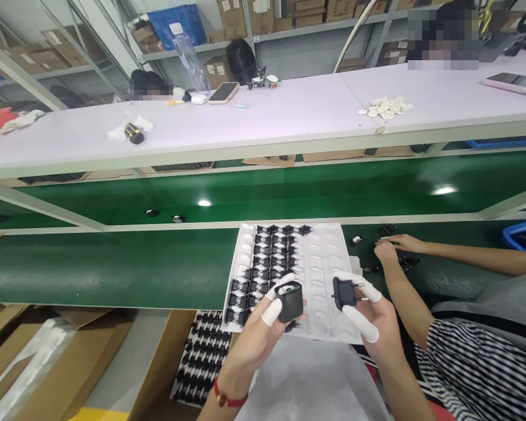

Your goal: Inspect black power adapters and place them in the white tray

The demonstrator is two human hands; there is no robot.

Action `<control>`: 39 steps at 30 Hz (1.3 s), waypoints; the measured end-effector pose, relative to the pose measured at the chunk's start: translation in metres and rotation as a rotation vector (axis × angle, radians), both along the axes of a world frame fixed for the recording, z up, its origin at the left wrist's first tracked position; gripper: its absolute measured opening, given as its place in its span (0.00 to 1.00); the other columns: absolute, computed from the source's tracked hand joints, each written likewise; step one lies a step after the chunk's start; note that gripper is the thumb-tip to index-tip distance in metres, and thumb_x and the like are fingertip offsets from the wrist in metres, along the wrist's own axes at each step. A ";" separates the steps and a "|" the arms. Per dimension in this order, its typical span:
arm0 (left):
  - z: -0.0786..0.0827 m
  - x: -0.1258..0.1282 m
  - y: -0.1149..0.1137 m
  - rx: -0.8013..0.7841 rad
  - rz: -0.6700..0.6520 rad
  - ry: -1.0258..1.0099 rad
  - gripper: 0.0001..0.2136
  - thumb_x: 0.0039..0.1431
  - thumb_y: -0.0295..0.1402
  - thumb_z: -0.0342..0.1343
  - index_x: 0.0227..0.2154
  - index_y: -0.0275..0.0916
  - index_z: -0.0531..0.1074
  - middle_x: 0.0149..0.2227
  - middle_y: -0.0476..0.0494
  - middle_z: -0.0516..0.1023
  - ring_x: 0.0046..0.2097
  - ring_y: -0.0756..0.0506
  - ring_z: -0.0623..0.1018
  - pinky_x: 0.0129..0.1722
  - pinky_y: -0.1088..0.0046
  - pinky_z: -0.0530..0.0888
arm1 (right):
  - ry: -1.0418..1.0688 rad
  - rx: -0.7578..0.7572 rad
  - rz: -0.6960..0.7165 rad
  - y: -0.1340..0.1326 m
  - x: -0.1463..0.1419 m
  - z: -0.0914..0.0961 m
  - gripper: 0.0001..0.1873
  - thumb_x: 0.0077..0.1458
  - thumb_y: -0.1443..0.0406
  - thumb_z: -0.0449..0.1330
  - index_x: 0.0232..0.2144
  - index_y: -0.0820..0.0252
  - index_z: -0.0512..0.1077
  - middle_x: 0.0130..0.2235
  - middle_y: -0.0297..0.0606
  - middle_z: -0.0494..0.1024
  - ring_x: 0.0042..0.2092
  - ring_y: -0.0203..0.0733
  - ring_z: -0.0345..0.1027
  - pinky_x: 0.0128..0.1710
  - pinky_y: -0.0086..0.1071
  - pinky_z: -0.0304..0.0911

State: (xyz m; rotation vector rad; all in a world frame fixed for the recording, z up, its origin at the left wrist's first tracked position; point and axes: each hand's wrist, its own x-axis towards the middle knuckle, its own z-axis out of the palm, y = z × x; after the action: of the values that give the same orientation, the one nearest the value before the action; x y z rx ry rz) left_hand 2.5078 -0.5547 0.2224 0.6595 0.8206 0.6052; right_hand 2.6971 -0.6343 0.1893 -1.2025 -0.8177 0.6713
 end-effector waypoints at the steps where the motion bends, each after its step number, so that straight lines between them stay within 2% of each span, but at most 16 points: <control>1: -0.002 0.000 -0.002 0.084 0.015 0.030 0.23 0.45 0.43 0.71 0.46 0.42 0.79 0.48 0.39 0.81 0.46 0.41 0.80 0.48 0.66 0.77 | -0.010 0.030 0.046 -0.001 -0.002 0.006 0.20 0.49 0.65 0.71 0.47 0.49 0.79 0.43 0.41 0.83 0.44 0.48 0.79 0.42 0.35 0.77; 3: -0.002 0.000 -0.004 0.275 0.051 0.097 0.31 0.39 0.34 0.75 0.51 0.46 0.77 0.53 0.41 0.78 0.48 0.43 0.79 0.51 0.69 0.75 | -0.056 0.086 0.126 -0.002 -0.008 0.020 0.22 0.51 0.65 0.70 0.49 0.47 0.77 0.46 0.41 0.83 0.45 0.49 0.79 0.46 0.38 0.76; 5: 0.002 0.001 -0.005 0.434 0.085 0.124 0.34 0.32 0.28 0.77 0.49 0.48 0.79 0.52 0.44 0.78 0.49 0.43 0.78 0.51 0.72 0.75 | -0.117 0.116 0.188 -0.002 -0.013 0.034 0.25 0.52 0.64 0.69 0.52 0.45 0.75 0.50 0.41 0.81 0.49 0.52 0.77 0.50 0.42 0.75; 8: 0.010 0.000 -0.004 0.520 0.038 0.114 0.30 0.33 0.26 0.76 0.46 0.51 0.80 0.49 0.46 0.81 0.50 0.42 0.79 0.51 0.74 0.75 | -0.214 0.143 0.239 0.001 -0.017 0.052 0.25 0.54 0.62 0.68 0.54 0.44 0.73 0.50 0.40 0.80 0.52 0.52 0.75 0.51 0.42 0.74; 11: 0.019 -0.001 -0.005 0.553 -0.027 0.109 0.31 0.36 0.27 0.75 0.47 0.52 0.79 0.50 0.46 0.82 0.53 0.41 0.79 0.54 0.72 0.74 | -0.293 0.161 0.263 0.002 -0.017 0.060 0.25 0.56 0.62 0.66 0.55 0.43 0.72 0.51 0.40 0.79 0.53 0.52 0.74 0.50 0.43 0.74; 14: 0.025 -0.001 -0.006 0.601 -0.060 0.113 0.32 0.35 0.28 0.76 0.48 0.53 0.78 0.49 0.48 0.82 0.52 0.41 0.79 0.53 0.72 0.74 | -0.316 0.177 0.305 0.000 -0.014 0.061 0.26 0.57 0.63 0.65 0.58 0.41 0.69 0.54 0.40 0.77 0.56 0.52 0.71 0.51 0.43 0.73; 18: 0.034 0.002 -0.005 0.702 -0.108 0.132 0.28 0.39 0.32 0.75 0.47 0.51 0.79 0.45 0.49 0.81 0.46 0.43 0.79 0.47 0.73 0.75 | -0.329 0.175 0.369 -0.002 -0.013 0.058 0.29 0.56 0.63 0.66 0.59 0.43 0.68 0.55 0.41 0.75 0.59 0.55 0.67 0.52 0.44 0.72; 22: 0.038 0.003 -0.004 0.752 -0.134 0.158 0.27 0.40 0.35 0.75 0.48 0.48 0.79 0.45 0.46 0.81 0.45 0.42 0.79 0.44 0.72 0.75 | -0.350 0.184 0.358 0.000 -0.013 0.058 0.27 0.58 0.62 0.64 0.59 0.43 0.68 0.53 0.43 0.77 0.57 0.56 0.69 0.49 0.46 0.74; 26: 0.037 0.002 -0.003 0.800 -0.126 0.182 0.28 0.38 0.34 0.75 0.48 0.45 0.80 0.45 0.42 0.82 0.47 0.38 0.79 0.49 0.66 0.75 | -0.352 0.205 0.356 0.002 -0.014 0.059 0.27 0.57 0.61 0.65 0.59 0.44 0.68 0.53 0.42 0.77 0.56 0.56 0.70 0.49 0.46 0.74; 32: 0.036 -0.001 0.001 0.900 -0.155 0.192 0.31 0.39 0.29 0.75 0.51 0.50 0.78 0.43 0.44 0.83 0.41 0.42 0.79 0.43 0.69 0.76 | -0.327 0.197 0.357 0.003 -0.015 0.059 0.29 0.56 0.60 0.66 0.59 0.40 0.68 0.52 0.40 0.78 0.54 0.55 0.72 0.48 0.43 0.75; 39: 0.040 0.000 0.002 1.050 -0.156 0.213 0.34 0.41 0.29 0.74 0.55 0.52 0.74 0.41 0.44 0.83 0.39 0.42 0.78 0.41 0.69 0.75 | -0.336 0.151 0.286 0.002 -0.018 0.054 0.23 0.55 0.55 0.65 0.54 0.45 0.74 0.45 0.43 0.81 0.49 0.56 0.76 0.44 0.43 0.77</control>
State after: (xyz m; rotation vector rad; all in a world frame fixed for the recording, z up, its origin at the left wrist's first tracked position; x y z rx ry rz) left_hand 2.5075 -0.5531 0.2619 1.7500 0.5931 0.8208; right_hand 2.6793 -0.6323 0.2436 -1.0843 -1.3170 0.6319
